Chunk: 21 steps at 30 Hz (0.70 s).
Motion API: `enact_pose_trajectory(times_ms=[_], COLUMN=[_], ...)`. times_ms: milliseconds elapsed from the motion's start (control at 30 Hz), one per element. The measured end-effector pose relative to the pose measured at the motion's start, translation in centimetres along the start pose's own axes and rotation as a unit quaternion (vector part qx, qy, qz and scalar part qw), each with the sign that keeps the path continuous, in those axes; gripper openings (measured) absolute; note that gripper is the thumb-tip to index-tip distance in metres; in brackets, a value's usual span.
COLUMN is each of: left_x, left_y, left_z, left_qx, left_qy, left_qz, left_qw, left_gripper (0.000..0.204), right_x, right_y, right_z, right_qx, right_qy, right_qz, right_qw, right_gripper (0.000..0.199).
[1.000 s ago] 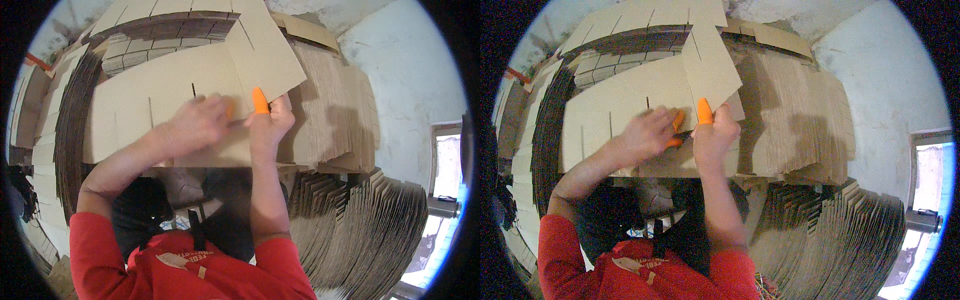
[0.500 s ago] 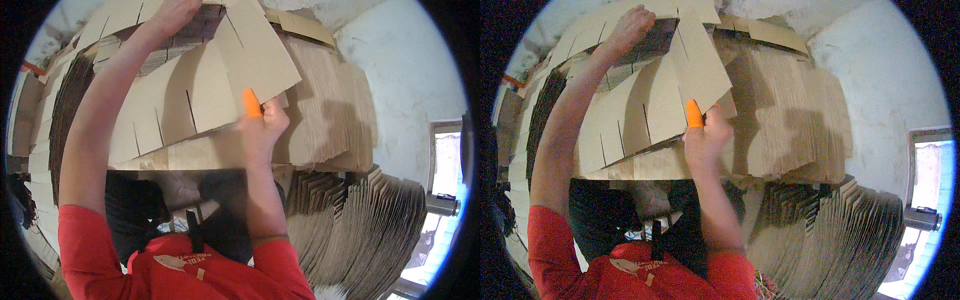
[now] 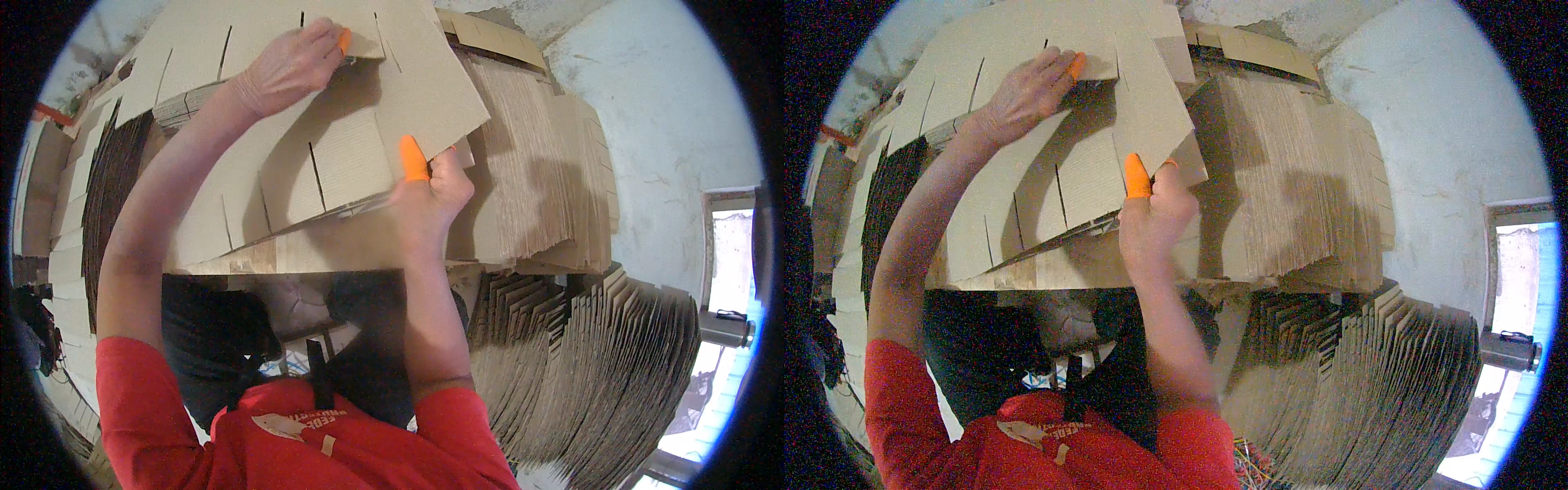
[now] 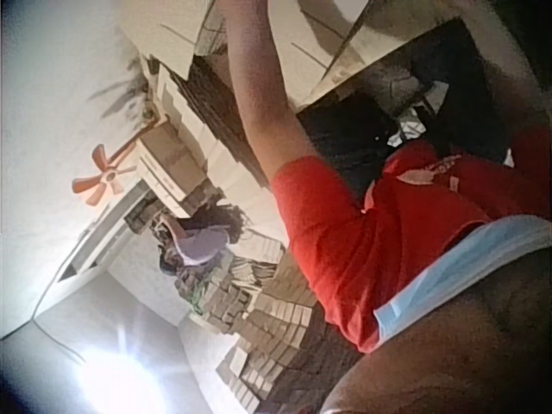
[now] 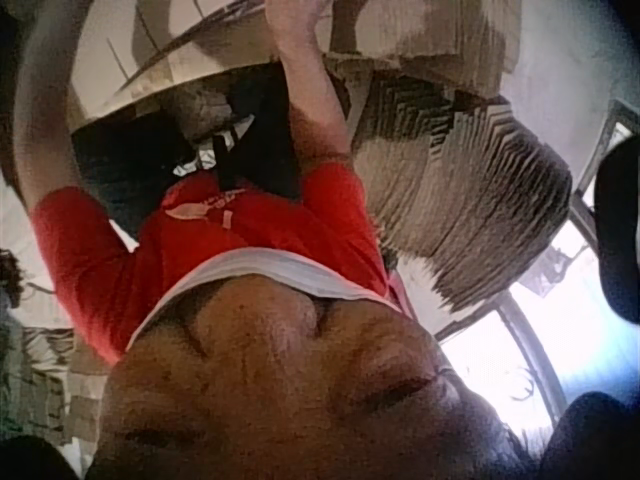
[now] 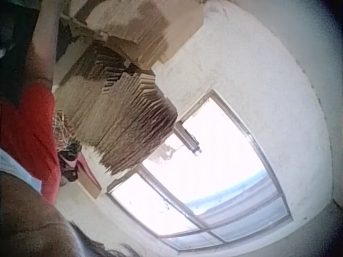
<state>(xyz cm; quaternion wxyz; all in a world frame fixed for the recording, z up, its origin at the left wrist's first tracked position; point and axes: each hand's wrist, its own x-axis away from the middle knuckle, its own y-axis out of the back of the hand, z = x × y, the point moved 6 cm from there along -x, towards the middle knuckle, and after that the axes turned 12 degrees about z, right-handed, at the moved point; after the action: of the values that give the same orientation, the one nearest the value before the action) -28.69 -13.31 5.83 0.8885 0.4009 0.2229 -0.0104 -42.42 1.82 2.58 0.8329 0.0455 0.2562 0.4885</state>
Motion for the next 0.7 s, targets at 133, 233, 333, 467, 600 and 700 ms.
enact_pose_trajectory(times_ms=[133,233,333,467,600,700], left_x=[0.7,1.1,1.6,2.2,2.8,3.3], left_y=[1.5,3.6,5.2,5.6,5.9,7.8], left_z=[-1.5,-2.4,-2.4,-1.4,-1.1,-1.7], left_qx=[0.048,0.045,0.064,0.051,0.057,0.075], left_qy=[0.023,0.032,0.05,0.065,0.052,0.029], left_qz=[0.021,0.008,-0.019,-0.02,-0.007,-0.027], left_qw=[0.998,0.998,0.997,0.996,0.997,0.996], left_gripper=[0.023,0.023,0.025,0.028,0.027,0.025], right_x=[0.1,0.4,0.6,0.9,0.9,0.9], right_y=[-0.4,-0.8,-0.9,-1.3,-1.2,-1.3], right_z=[0.0,0.6,1.2,2.5,3.0,2.6], right_qx=[0.079,0.116,0.163,0.134,0.118,0.102], right_qy=[0.019,0.053,0.041,0.052,-0.003,0.065], right_qz=[-0.004,-0.03,-0.006,0.034,0.07,0.052], right_qw=[0.997,0.991,0.986,0.989,0.991,0.991], right_gripper=[0.031,0.063,0.077,0.074,0.074,0.075])
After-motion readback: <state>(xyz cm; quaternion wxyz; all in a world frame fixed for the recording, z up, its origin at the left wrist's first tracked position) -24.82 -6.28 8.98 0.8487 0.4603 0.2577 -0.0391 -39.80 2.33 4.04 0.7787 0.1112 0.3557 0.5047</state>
